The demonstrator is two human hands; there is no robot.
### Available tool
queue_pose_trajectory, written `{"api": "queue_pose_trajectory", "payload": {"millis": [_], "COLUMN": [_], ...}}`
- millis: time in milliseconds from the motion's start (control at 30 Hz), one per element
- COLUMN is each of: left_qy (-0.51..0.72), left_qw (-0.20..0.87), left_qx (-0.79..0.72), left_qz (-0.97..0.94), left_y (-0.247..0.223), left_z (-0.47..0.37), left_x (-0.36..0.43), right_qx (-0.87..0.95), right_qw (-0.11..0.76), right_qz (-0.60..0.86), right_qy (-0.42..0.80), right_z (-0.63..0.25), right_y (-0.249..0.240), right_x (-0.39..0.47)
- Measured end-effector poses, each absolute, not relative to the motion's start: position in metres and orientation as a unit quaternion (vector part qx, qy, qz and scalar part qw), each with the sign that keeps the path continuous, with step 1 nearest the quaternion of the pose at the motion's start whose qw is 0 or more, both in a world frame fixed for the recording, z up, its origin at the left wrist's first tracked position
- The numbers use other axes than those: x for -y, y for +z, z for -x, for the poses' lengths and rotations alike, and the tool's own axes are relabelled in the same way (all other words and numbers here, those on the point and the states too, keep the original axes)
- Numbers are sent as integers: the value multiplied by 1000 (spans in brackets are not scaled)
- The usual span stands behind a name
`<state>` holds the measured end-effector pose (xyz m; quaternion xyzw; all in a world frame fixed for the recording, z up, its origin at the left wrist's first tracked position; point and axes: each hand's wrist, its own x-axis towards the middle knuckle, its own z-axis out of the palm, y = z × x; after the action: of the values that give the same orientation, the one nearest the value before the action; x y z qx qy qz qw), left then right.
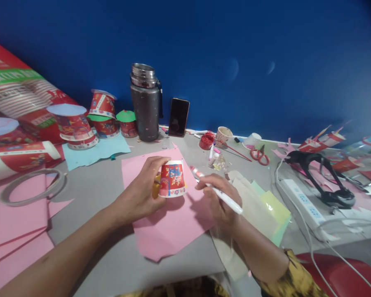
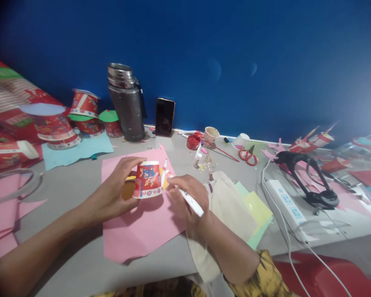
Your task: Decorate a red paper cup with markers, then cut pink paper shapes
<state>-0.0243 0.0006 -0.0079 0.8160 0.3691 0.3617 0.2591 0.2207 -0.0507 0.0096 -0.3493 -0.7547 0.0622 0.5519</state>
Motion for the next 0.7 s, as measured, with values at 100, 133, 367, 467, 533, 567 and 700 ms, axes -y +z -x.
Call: {"api": "queue_pose_trajectory", "payload": {"millis": [100, 133, 367, 467, 533, 567, 700], "left_qy": [373, 380, 449, 463, 454, 446, 410], "left_qw": [319, 342, 560, 615, 639, 647, 668], "left_qx": [-383, -387, -381, -369, -350, -340, -321], "left_qz": [-782, -768, -583, -521, -513, -516, -531], "left_y": [-4, -3, 4, 2, 0, -1, -3], "left_z": [23, 22, 18, 15, 12, 10, 5], "left_x": [0, 0, -4, -1, 3, 5, 12], "right_qx": [734, 730, 650, 618, 612, 612, 603], "right_qw": [568, 566, 547, 537, 520, 511, 507], "right_qz": [368, 377, 411, 392, 377, 371, 367], "right_qy": [62, 68, 331, 420, 462, 476, 495], "right_z": [-223, -224, -229, -226, -222, -220, -214], "right_y": [0, -3, -14, -16, -19, -20, -19], "right_x": [42, 38, 18, 14, 15, 15, 20]}}
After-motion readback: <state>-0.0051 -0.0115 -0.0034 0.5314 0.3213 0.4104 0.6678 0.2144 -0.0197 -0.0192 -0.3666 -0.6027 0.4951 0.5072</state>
